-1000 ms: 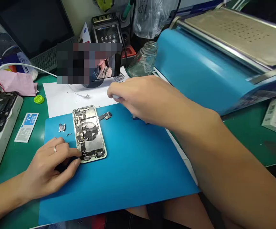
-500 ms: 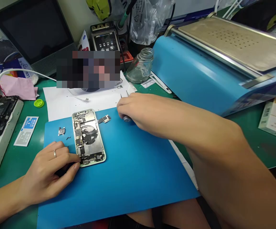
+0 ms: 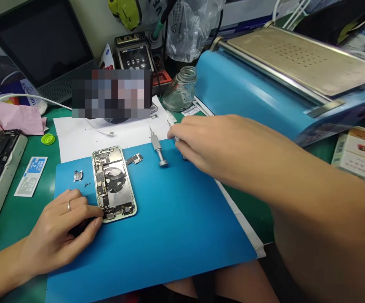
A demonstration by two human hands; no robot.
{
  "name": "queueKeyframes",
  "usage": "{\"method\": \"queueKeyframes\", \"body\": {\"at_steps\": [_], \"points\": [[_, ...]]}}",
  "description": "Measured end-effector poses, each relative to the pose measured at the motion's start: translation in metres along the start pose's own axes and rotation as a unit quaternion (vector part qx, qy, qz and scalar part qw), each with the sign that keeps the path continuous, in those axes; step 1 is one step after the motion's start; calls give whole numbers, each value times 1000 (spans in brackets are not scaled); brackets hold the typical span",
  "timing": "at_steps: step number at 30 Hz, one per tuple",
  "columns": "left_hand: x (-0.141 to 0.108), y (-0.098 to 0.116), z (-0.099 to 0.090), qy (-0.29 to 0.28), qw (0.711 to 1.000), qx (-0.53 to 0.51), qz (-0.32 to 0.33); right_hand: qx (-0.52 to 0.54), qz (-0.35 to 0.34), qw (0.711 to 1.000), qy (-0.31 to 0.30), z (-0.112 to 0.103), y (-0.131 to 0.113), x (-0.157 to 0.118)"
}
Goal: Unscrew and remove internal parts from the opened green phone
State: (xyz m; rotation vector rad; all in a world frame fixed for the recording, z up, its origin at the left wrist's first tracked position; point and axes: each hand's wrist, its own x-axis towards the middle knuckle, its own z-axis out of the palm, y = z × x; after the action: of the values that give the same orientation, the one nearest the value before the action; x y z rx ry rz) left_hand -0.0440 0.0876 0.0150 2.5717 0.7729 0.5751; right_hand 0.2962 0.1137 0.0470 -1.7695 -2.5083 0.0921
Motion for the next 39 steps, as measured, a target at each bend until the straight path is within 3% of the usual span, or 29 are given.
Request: {"method": "queueKeyframes", "body": {"at_steps": [3,6,16,24,33,39], "points": [[0,0,0,2,1000,-1,1,9,19,998,-59,14,10,-14],[0,1,0,4,1000,-1,2,38,-8,997,-60,26,18,-21],[-1,-1,-2,-12,1000,-2,-1,251,9,966,61,30,13,-30],[-4,-3,0,-11,1000,-7,-8,251,40,957,141,36,6,-31],[-4,-4,-1,-14,1000,-7,-5,265,49,951,151,34,3,-32],[0,-3,-2,-12,1000,-2,-1,344,113,913,188,16,-14,-43]]}}
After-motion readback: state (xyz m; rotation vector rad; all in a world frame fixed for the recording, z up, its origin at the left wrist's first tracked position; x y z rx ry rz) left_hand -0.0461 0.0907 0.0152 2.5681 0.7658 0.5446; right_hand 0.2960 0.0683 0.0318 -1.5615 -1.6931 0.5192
